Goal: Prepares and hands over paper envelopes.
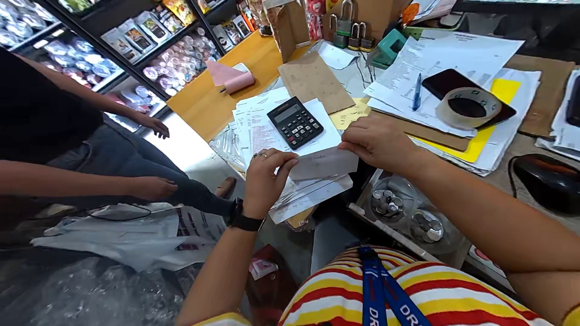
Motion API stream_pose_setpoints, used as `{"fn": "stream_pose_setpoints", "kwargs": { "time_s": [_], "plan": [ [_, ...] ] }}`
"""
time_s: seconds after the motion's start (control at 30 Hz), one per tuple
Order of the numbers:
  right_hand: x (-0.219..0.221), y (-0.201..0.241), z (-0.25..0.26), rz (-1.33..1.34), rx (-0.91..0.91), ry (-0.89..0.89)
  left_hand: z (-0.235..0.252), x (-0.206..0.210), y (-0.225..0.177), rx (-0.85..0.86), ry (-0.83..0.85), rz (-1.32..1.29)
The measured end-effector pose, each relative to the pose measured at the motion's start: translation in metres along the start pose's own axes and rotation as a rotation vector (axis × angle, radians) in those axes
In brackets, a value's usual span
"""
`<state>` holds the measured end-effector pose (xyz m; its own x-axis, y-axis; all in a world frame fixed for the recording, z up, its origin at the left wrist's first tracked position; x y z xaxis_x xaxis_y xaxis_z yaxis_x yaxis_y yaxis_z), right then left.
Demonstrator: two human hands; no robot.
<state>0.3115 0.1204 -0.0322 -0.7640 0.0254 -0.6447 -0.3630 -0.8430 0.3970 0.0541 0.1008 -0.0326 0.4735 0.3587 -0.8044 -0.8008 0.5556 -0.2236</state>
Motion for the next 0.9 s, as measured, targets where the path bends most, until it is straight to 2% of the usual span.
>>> {"fn": "stream_pose_setpoints", "kwargs": {
  "time_s": [0.2,0.27,0.43,0.5,0.57,0.63,0.67,0.77,0.83,0.9],
  "plan": [
    [0.001,-0.005,0.000,0.003,0.005,-0.004,-0.009,0.001,0.014,-0.148,-0.022,-0.152],
    [0.001,-0.007,0.000,-0.005,0.012,-0.026,-0.009,0.002,0.014,-0.149,-0.033,-0.164],
    [0.001,-0.015,-0.001,0.059,0.092,-0.066,-0.008,0.010,0.018,-0.222,-0.129,-0.249],
    [0.001,-0.018,-0.003,0.203,0.198,-0.037,-0.010,0.017,0.023,-0.274,-0.129,-0.346],
    [0.002,-0.022,-0.006,0.361,0.325,0.029,-0.014,0.027,0.027,-0.309,-0.004,-0.489],
    [0.006,-0.027,-0.009,0.471,0.415,-0.018,-0.015,0.038,0.026,-0.380,0.150,-0.622],
    [0.008,-0.029,-0.010,0.548,0.480,-0.084,-0.014,0.040,0.023,-0.441,0.169,-0.650],
    [0.016,-0.024,-0.011,0.935,0.807,-0.331,-0.002,0.033,0.011,-0.608,0.073,-0.752],
    [0.021,-0.010,-0.012,1.177,1.028,-0.280,0.008,0.028,0.003,-0.734,-0.002,-0.880],
    [0.029,0.000,-0.013,1.376,1.159,-0.276,0.017,0.024,-0.004,-0.839,0.002,-1.026]
  ]
}}
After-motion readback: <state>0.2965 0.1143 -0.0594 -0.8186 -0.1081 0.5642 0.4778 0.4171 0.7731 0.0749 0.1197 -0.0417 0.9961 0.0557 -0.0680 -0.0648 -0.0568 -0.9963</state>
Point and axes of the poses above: each hand's wrist, its own z-axis towards the middle knuckle, its own x-axis out of the palm, y = z × x, the point moved 2 cm from there along z, towards the middle knuckle, and after that the axes turned 15 degrees about z, right-handed, at the moved point
